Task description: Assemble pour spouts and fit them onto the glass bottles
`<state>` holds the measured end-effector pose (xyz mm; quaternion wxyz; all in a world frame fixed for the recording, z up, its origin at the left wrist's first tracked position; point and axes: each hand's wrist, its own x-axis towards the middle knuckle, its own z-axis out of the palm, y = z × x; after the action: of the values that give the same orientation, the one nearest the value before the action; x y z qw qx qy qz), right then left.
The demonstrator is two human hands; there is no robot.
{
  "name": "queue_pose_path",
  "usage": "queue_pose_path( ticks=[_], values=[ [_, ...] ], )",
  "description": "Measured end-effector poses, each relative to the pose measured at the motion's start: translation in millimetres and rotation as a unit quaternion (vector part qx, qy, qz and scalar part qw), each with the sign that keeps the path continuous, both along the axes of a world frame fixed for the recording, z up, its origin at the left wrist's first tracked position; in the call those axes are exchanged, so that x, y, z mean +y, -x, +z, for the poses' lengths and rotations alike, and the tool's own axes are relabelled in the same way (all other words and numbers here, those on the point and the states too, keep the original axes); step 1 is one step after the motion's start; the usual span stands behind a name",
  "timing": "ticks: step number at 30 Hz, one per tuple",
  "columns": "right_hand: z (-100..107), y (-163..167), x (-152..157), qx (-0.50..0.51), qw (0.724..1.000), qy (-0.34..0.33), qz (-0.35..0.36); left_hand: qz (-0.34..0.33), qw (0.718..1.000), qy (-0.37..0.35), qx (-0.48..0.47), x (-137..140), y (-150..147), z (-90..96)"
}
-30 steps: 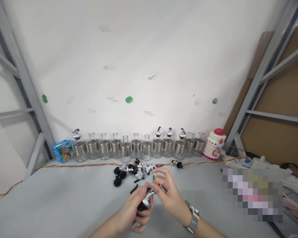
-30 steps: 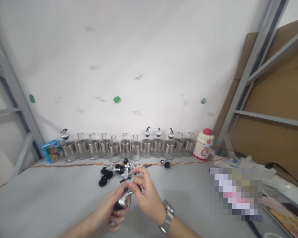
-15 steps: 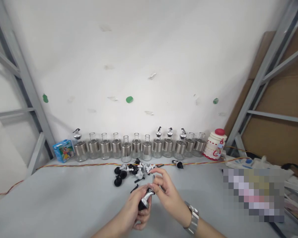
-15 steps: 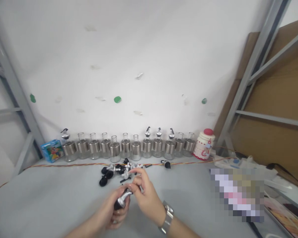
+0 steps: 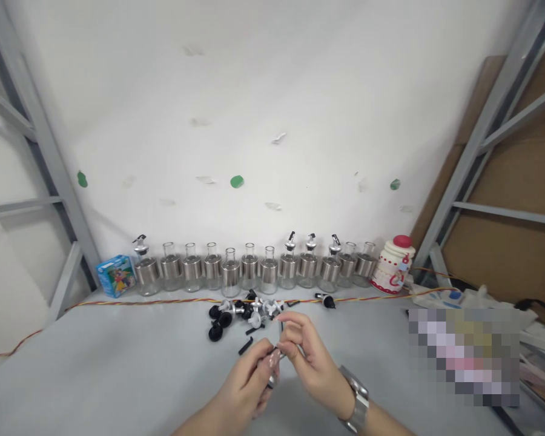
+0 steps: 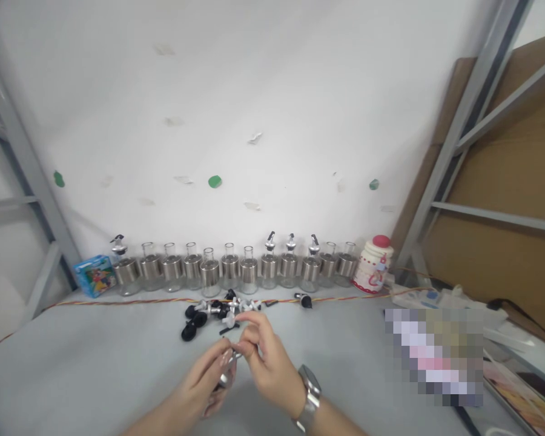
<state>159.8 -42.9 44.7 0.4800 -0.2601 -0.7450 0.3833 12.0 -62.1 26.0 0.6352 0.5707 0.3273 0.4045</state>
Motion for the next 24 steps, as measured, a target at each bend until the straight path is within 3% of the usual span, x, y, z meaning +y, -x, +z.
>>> queue_pose_path(
  ticks=[5,9,15,18,21,24],
  values=[
    [6.6,-4.5,0.4,-0.015,1.0,-0.001,0.02,-0.005,0.991,-0.112,0.08,-0.8,3.7,4.8],
    [9.9,-5.5,1.7,-0.004,0.998,0.051,0.029,0.014,0.962,-0.213,0.17,0.7,8.1,14.3],
    [3.8,-3.1,10.1,0.046,0.989,0.127,0.058,0.04,0.941,-0.264,0.208,7.9,9.5,14.5],
    [0.2,-1.0,16.3,0.087,0.988,0.127,0.021,0.058,0.959,-0.236,0.143,11.9,6.9,10.5],
    [-0.8,1.2,21.2,0.127,0.982,0.136,-0.043,0.066,0.989,-0.129,0.038,14.0,6.0,11.4],
    [-2.1,2.8,24.5,0.146,0.977,0.135,-0.075,0.026,0.995,-0.011,-0.095,14.2,8.2,18.3]
  ],
)
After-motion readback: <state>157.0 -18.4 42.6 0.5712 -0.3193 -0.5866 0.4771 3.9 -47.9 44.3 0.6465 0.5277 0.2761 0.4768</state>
